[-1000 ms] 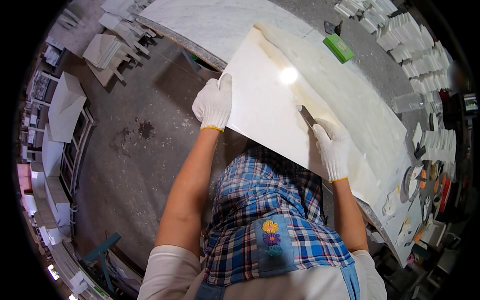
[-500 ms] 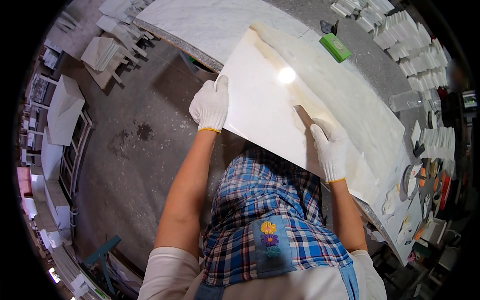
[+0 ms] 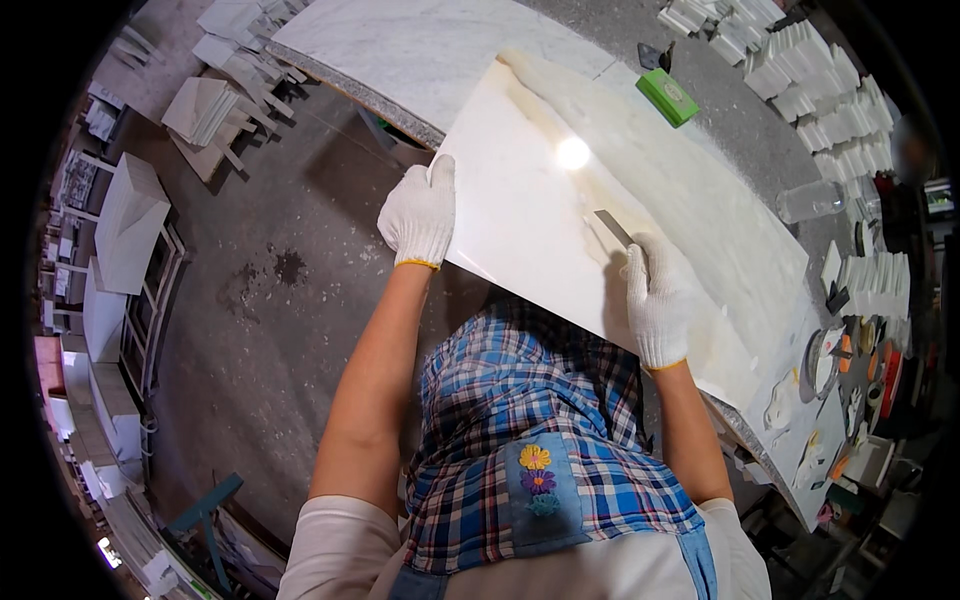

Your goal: The person picks up a white rectangular tile and smooths its edges using a green sanding block. They then place the tile on a stack and retrieve another one. The person wipes the surface of the new tile with a cloth and uses a metal scraper to remove residue from the surface.

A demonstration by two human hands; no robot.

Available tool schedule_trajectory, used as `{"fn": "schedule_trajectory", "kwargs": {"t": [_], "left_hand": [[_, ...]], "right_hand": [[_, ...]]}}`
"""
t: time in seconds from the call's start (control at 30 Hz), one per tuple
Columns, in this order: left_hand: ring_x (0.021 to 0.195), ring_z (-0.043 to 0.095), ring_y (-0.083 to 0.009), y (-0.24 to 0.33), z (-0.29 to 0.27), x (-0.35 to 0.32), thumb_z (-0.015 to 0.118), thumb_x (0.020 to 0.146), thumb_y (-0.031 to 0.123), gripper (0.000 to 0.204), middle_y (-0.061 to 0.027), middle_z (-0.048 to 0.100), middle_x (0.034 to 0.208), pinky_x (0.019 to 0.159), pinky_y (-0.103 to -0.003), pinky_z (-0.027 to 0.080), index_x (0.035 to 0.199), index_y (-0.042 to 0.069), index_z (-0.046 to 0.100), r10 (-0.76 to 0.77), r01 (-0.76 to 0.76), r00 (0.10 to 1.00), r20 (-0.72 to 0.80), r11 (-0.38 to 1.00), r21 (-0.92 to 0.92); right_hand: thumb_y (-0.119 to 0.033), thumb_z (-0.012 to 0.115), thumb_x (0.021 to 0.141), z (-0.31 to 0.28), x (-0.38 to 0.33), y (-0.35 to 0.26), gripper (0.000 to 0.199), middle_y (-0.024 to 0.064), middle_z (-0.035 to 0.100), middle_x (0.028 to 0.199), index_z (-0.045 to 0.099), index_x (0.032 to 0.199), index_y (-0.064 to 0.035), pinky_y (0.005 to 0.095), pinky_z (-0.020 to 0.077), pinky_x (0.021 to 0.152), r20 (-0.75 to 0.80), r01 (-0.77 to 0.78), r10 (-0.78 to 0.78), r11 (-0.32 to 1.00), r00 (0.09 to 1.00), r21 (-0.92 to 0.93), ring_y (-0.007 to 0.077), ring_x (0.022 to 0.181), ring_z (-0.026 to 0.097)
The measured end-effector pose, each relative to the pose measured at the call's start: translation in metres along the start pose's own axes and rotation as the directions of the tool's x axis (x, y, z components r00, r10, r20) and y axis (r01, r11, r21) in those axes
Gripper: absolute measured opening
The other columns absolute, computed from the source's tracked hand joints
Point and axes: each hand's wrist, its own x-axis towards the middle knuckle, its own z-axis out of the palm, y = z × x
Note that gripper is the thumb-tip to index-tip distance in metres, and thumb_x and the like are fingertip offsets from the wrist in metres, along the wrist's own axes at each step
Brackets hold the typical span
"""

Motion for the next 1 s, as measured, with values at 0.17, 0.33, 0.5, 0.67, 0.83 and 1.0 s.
{"fn": "schedule_trajectory", "kwargs": {"t": [0.17, 0.33, 0.5, 0.67, 0.83, 1.0], "left_hand": [[0.097, 0.066, -0.0429, 0.000, -0.004, -0.001, 0.041, 0.094, 0.061, 0.065, -0.0264, 0.069, 0.098, 0.086, -0.048, 0.049, 0.095, 0.002, 0.068, 0.019, -0.018, 1.000, 0.025, 1.000, -0.019], [0.098, 0.064, -0.0398, 0.000, 0.000, 0.000, 0.043, 0.095, 0.059, 0.060, -0.0224, 0.068, 0.099, 0.084, -0.045, 0.047, 0.090, 0.005, 0.070, -0.003, 0.003, 1.000, 0.007, 1.000, 0.005], [0.099, 0.065, -0.0409, 0.003, -0.002, -0.002, 0.041, 0.095, 0.059, 0.063, -0.0243, 0.068, 0.100, 0.085, -0.046, 0.048, 0.094, 0.003, 0.070, 0.007, -0.007, 1.000, 0.011, 1.000, 0.014], [0.099, 0.066, -0.0428, -0.002, -0.001, 0.001, 0.039, 0.095, 0.061, 0.066, -0.0261, 0.069, 0.101, 0.087, -0.049, 0.049, 0.098, 0.002, 0.068, 0.015, -0.016, 1.000, 0.024, 1.000, 0.021], [0.099, 0.066, -0.0426, 0.003, -0.005, -0.003, 0.040, 0.095, 0.061, 0.065, -0.0261, 0.069, 0.100, 0.086, -0.049, 0.049, 0.097, 0.002, 0.067, 0.014, -0.014, 0.999, 0.035, 1.000, 0.001], [0.099, 0.064, -0.0414, 0.001, -0.002, 0.000, 0.043, 0.095, 0.058, 0.059, -0.0228, 0.068, 0.099, 0.084, -0.046, 0.048, 0.091, 0.005, 0.069, -0.003, 0.003, 1.000, 0.014, 1.000, 0.000]], "right_hand": [[-0.024, 0.070, 0.089, 0.006, 0.007, 0.008, 0.023, 0.0097, 0.067, 0.084, 0.072, 0.111, -0.0173, 0.0380, 0.0500, 0.062, 0.009, 0.331, -0.333, 0.935, 0.943, -0.130, 0.0279, 0.074, 0.065], [-0.026, 0.069, 0.086, 0.008, 0.008, 0.008, 0.024, 0.0067, 0.062, 0.078, 0.071, 0.111, -0.0240, 0.0402, 0.0459, 0.056, 0.154, 0.391, -0.360, 0.870, 0.920, -0.302, 0.0264, 0.069, 0.060], [-0.025, 0.066, 0.088, 0.008, 0.001, -0.001, 0.023, 0.0050, 0.059, 0.073, 0.069, 0.111, -0.0250, 0.0413, 0.0442, 0.053, 0.204, 0.384, -0.327, 0.815, 0.923, -0.434, 0.0260, 0.064, 0.058], [-0.026, 0.066, 0.088, 0.008, 0.000, -0.009, 0.026, 0.0059, 0.061, 0.077, 0.070, 0.114, -0.0264, 0.0413, 0.0463, 0.057, 0.253, 0.336, -0.241, 0.822, 0.937, -0.460, 0.0260, 0.069, 0.060], [-0.026, 0.066, 0.089, 0.001, 0.005, -0.007, 0.027, 0.0078, 0.062, 0.079, 0.071, 0.116, -0.0255, 0.0416, 0.0474, 0.060, 0.206, 0.231, -0.179, 0.936, 0.962, -0.266, 0.0279, 0.070, 0.061], [-0.027, 0.066, 0.089, 0.004, 0.026, -0.011, 0.024, 0.0077, 0.062, 0.076, 0.071, 0.112, -0.0259, 0.0419, 0.0459, 0.056, 0.030, 0.324, -0.324, 0.929, 0.946, -0.177, 0.0269, 0.068, 0.062]]}}
